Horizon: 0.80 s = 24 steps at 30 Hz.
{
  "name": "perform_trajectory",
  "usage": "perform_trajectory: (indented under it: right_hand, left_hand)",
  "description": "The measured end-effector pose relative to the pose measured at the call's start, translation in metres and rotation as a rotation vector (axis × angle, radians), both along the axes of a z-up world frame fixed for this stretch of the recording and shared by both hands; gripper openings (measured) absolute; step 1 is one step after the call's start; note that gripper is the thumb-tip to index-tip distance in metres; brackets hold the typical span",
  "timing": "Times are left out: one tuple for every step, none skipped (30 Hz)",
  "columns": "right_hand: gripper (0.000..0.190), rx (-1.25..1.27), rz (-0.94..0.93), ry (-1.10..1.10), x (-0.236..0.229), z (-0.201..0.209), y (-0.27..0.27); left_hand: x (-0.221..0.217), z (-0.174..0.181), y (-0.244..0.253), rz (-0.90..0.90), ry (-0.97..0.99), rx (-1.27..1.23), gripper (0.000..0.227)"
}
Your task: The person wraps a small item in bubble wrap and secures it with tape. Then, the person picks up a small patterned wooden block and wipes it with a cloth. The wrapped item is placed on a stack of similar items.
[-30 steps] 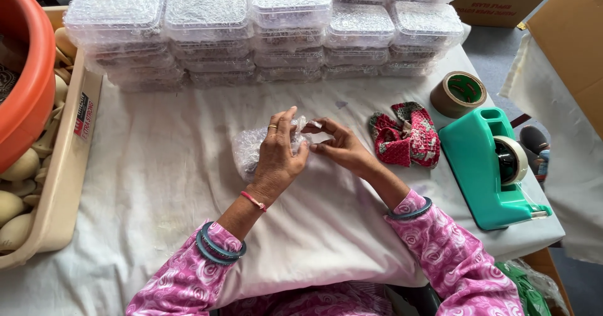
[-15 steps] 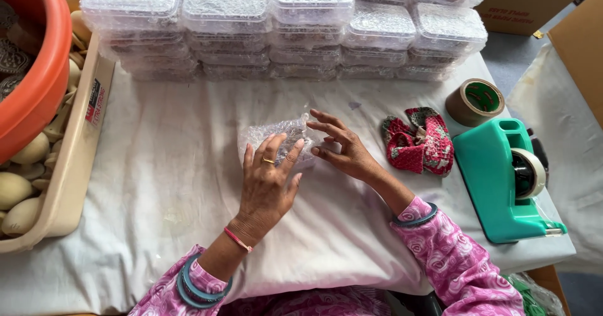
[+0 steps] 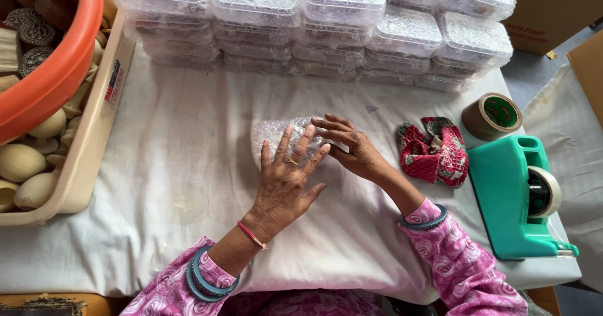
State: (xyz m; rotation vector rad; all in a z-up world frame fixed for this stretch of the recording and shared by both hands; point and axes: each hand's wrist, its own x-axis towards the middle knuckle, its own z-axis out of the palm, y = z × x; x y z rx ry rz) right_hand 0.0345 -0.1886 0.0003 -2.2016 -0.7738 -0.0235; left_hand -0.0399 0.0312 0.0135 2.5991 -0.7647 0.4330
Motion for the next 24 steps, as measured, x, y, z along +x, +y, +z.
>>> perform_trajectory:
  right_hand:
    - [0.046, -0.002, 0.006, 0.000, 0.001, 0.002, 0.001]
    - [0.043, -0.023, 0.006, -0.020, 0.001, 0.005, 0.002]
    - [0.040, -0.044, 0.005, -0.039, 0.002, 0.007, 0.003]
    - [0.040, -0.047, 0.011, -0.039, 0.005, 0.014, 0.005]
    - [0.044, -0.086, 0.021, -0.021, 0.007, 0.022, 0.006]
    - [0.047, -0.124, 0.030, -0.002, 0.009, 0.028, 0.008]
    - [0.047, -0.126, 0.034, -0.001, 0.017, 0.028, 0.007]
    - [0.047, -0.186, 0.033, 0.038, 0.026, 0.028, 0.006]
    - [0.047, -0.246, 0.031, 0.076, 0.035, 0.028, 0.005]
    - [0.047, -0.246, 0.035, 0.076, 0.043, 0.030, 0.006]
    - [0.049, -0.251, 0.092, 0.097, 0.052, 0.032, 0.008]
    - [0.051, -0.255, 0.149, 0.118, 0.060, 0.034, 0.009]
    - [0.051, -0.255, 0.152, 0.119, 0.062, 0.043, 0.015]
    - [0.056, -0.257, 0.154, 0.208, 0.064, 0.052, 0.021]
    - [0.061, -0.258, 0.157, 0.296, 0.066, 0.062, 0.028]
    - [0.061, -0.260, 0.162, 0.294, 0.066, 0.063, 0.029]
    - [0.063, -0.258, 0.171, 0.281, 0.066, 0.064, 0.030]
    - [0.066, -0.258, 0.178, 0.269, 0.065, 0.066, 0.030]
    - [0.066, -0.260, 0.181, 0.266, 0.063, 0.064, 0.029]
    - [0.067, -0.245, 0.154, 0.259, 0.060, 0.062, 0.027]
    - [0.068, -0.230, 0.126, 0.251, 0.057, 0.059, 0.025]
    - [0.068, -0.233, 0.126, 0.251, 0.051, 0.060, 0.026]
    - [0.073, -0.209, 0.074, 0.248, 0.045, 0.060, 0.026]
    - [0.078, -0.185, 0.019, 0.246, 0.038, 0.060, 0.026]
  left_hand:
    - [-0.001, 0.000, 0.000, 0.006, 0.000, -0.002, 0.085]
    - [-0.002, -0.001, -0.001, 0.011, 0.009, 0.050, 0.087]
    - [-0.004, -0.001, -0.001, 0.015, 0.020, 0.102, 0.090]
    - [-0.003, -0.003, -0.002, 0.021, 0.020, 0.099, 0.090]
    - [-0.003, -0.004, -0.004, 0.026, 0.009, 0.138, 0.089]
    - [-0.004, -0.006, -0.005, 0.030, 0.000, 0.179, 0.089]
    - [-0.004, -0.007, -0.006, 0.034, 0.001, 0.177, 0.089]
    - [-0.004, -0.007, -0.007, 0.041, -0.009, 0.214, 0.090]
    - [-0.005, -0.007, -0.008, 0.049, -0.019, 0.251, 0.092]
    - [-0.004, -0.009, -0.008, 0.052, -0.018, 0.251, 0.092]
    - [-0.003, -0.012, -0.008, 0.059, -0.006, 0.257, 0.091]
    - [-0.003, -0.014, -0.009, 0.065, 0.006, 0.263, 0.090]
    - [-0.003, -0.016, -0.010, 0.067, 0.008, 0.263, 0.090]
    - [-0.003, -0.017, -0.012, 0.078, 0.042, 0.261, 0.091]
    - [-0.002, -0.018, -0.013, 0.089, 0.075, 0.259, 0.093]
    - [-0.002, -0.017, -0.012, 0.095, 0.074, 0.258, 0.093]
    - [-0.003, -0.016, -0.012, 0.097, 0.054, 0.262, 0.092]
    - [-0.003, -0.015, -0.012, 0.097, 0.034, 0.264, 0.091]
    - [-0.003, -0.016, -0.012, 0.101, 0.032, 0.262, 0.091]
    - [-0.003, -0.017, -0.012, 0.114, -0.031, 0.246, 0.090]
    - [-0.003, -0.018, -0.012, 0.126, -0.093, 0.230, 0.089]
    - [-0.003, -0.019, -0.012, 0.127, -0.093, 0.227, 0.089]
    - [-0.003, -0.019, -0.013, 0.117, -0.077, 0.229, 0.087]
    - [-0.003, -0.019, -0.014, 0.104, -0.061, 0.232, 0.084]
